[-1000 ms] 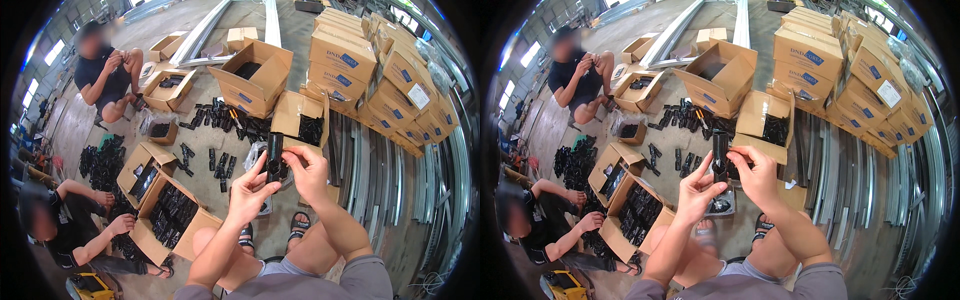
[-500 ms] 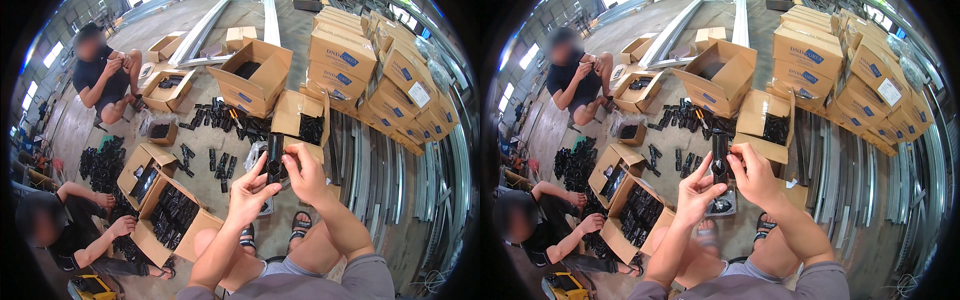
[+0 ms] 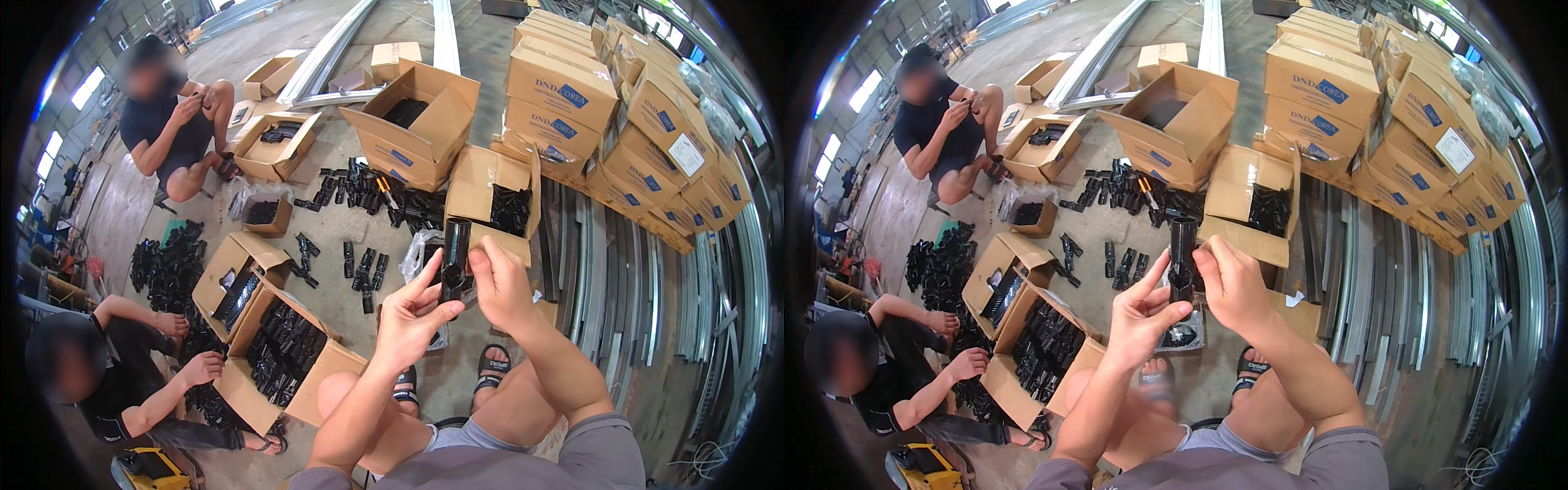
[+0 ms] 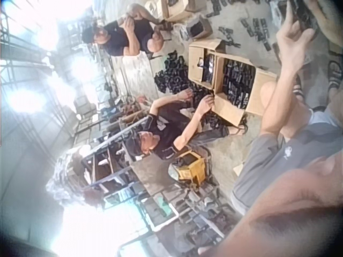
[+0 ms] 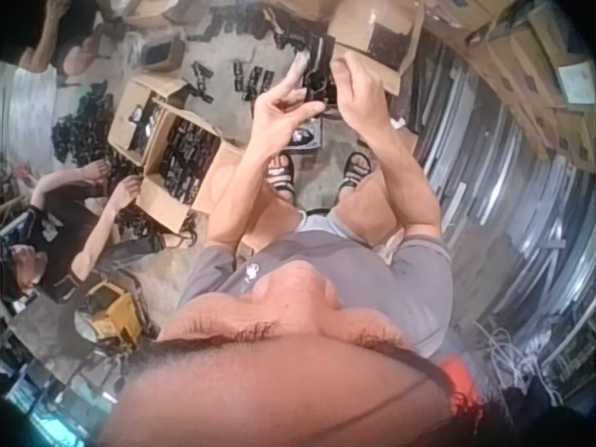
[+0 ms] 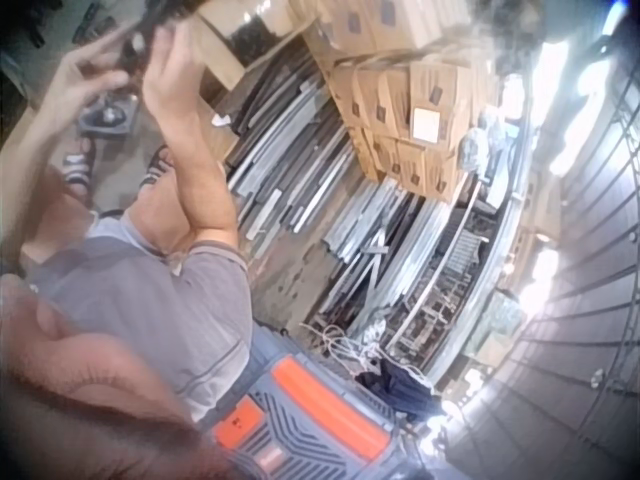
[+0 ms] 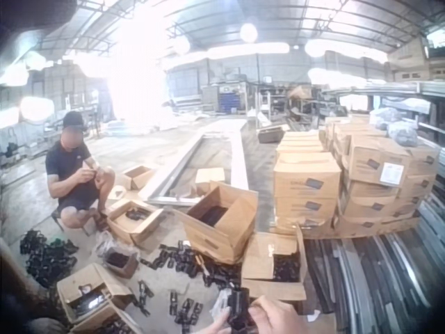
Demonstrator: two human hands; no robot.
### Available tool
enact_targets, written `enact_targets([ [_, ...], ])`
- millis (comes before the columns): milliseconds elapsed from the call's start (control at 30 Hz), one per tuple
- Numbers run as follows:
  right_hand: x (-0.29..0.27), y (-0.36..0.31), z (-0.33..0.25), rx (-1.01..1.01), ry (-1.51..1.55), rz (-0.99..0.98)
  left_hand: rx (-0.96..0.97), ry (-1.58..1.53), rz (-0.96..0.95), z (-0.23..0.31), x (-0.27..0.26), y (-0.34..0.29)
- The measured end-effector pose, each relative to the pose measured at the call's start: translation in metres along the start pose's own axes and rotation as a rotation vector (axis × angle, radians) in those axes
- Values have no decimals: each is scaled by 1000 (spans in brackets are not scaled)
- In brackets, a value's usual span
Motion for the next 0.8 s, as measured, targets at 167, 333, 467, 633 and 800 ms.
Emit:
enact_targets([
  [167, -6, 3, -14, 81, 53, 16, -7, -13, 12, 1, -1, 0],
  [333, -3, 4, -17, -68, -12, 12, -20, -25, 9, -1, -2, 1],
  [467, 0, 3, -14, -114, -70, -7, -6, -13, -6, -1, -2, 0],
  [633, 23, -15, 35, 536, 449, -104, -8, 3, 0, 0, -1, 0],
  [800, 27, -22, 55, 856, 878, -138, 126, 258, 49, 8, -6, 1],
])
Point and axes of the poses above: each hand's wrist, its own y-axis towards the middle knuckle, its own x-axis out of the palm, z = x × y, the point moved 9 cm from there along y, towards the middle knuckle, and after that the axes turned 10 degrees about z, right-handed, at the moved point
